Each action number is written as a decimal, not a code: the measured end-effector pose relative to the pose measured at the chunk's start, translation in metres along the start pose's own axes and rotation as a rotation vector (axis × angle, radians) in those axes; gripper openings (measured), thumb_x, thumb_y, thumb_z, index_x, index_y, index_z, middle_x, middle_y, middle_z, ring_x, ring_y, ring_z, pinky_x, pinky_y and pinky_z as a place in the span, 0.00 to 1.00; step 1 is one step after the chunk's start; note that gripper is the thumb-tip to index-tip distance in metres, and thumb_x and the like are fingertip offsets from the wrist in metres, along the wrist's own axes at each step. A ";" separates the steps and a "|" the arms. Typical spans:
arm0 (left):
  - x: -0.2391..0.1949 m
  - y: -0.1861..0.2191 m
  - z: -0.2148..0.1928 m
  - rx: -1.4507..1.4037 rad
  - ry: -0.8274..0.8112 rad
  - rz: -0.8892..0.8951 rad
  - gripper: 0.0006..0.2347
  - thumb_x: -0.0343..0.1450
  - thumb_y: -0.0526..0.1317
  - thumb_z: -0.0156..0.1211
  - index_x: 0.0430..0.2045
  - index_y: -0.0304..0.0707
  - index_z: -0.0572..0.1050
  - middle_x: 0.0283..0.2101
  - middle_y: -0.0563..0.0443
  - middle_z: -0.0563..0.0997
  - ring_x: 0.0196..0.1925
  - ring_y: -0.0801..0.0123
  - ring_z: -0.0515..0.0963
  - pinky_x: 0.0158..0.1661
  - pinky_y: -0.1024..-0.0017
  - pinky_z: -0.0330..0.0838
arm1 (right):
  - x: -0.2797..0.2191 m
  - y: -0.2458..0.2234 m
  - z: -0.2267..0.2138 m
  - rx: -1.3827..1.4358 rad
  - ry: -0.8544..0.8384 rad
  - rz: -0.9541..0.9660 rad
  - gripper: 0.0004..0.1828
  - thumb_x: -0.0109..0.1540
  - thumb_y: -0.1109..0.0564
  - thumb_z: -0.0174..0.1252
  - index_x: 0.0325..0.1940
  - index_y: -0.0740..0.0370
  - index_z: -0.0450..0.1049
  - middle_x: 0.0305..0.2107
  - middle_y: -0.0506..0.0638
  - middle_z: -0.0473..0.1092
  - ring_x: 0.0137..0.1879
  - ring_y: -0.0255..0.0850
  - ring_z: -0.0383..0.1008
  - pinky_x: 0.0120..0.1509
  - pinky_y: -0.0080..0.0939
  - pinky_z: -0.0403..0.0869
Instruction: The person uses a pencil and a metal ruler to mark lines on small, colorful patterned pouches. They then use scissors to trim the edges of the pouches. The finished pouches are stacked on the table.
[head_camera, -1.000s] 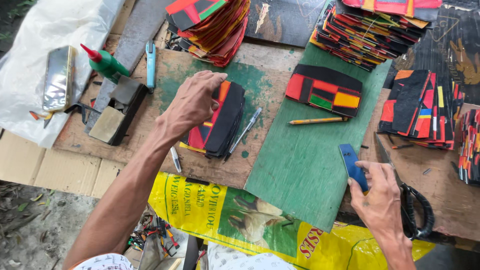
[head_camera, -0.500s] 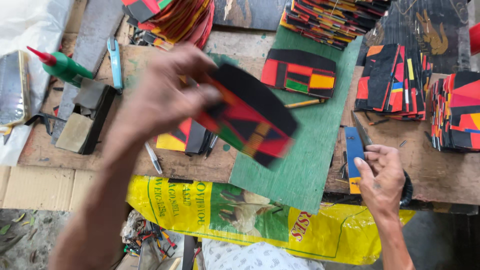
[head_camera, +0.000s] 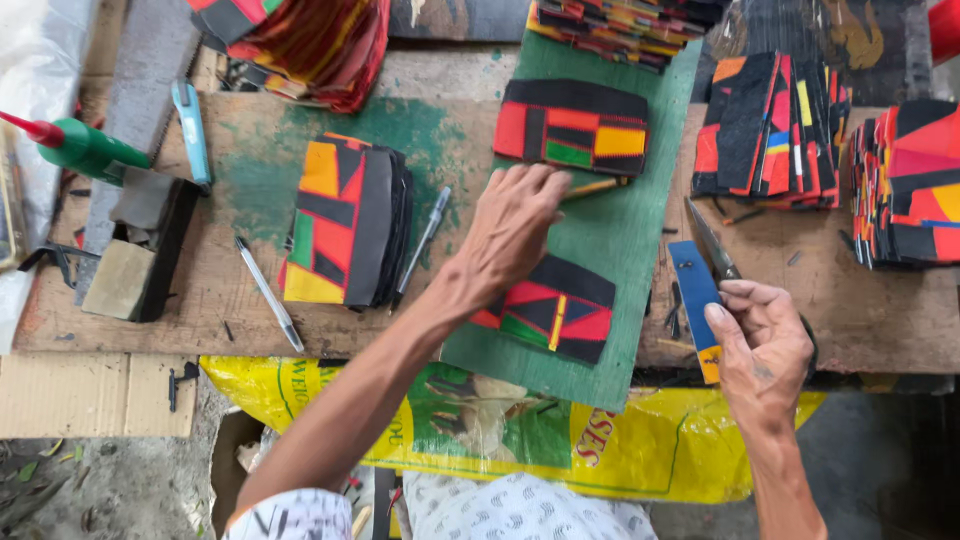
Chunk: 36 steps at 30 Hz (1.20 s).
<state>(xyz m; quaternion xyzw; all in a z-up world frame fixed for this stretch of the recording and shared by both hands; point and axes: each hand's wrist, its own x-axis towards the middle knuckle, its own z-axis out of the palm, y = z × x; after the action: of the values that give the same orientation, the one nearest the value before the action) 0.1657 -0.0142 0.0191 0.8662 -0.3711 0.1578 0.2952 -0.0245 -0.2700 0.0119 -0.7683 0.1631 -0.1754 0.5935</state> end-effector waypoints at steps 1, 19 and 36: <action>0.002 -0.004 0.013 0.065 -0.057 0.060 0.13 0.61 0.27 0.58 0.39 0.31 0.76 0.37 0.41 0.77 0.43 0.46 0.78 0.44 0.54 0.71 | -0.004 -0.001 0.000 0.012 -0.012 0.004 0.15 0.67 0.69 0.60 0.58 0.68 0.69 0.43 0.48 0.73 0.48 0.29 0.74 0.57 0.28 0.73; -0.010 0.029 -0.086 -0.413 -0.403 -0.122 0.08 0.63 0.34 0.70 0.34 0.35 0.82 0.33 0.44 0.81 0.32 0.62 0.81 0.38 0.64 0.73 | 0.009 -0.090 0.080 -0.310 -0.330 -0.279 0.16 0.64 0.63 0.63 0.56 0.64 0.75 0.43 0.50 0.75 0.48 0.37 0.74 0.56 0.38 0.74; -0.046 -0.043 -0.133 -0.806 0.021 -0.576 0.06 0.72 0.32 0.69 0.41 0.31 0.83 0.34 0.57 0.83 0.34 0.82 0.80 0.40 0.80 0.78 | 0.001 -0.045 0.063 -0.525 -0.529 -0.373 0.53 0.46 0.54 0.75 0.73 0.57 0.60 0.64 0.55 0.65 0.73 0.52 0.60 0.77 0.50 0.58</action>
<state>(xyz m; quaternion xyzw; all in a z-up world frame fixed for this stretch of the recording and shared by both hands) 0.1591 0.1188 0.0825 0.7489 -0.1452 -0.0777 0.6419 0.0077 -0.2063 0.0411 -0.9285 -0.0976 -0.0290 0.3571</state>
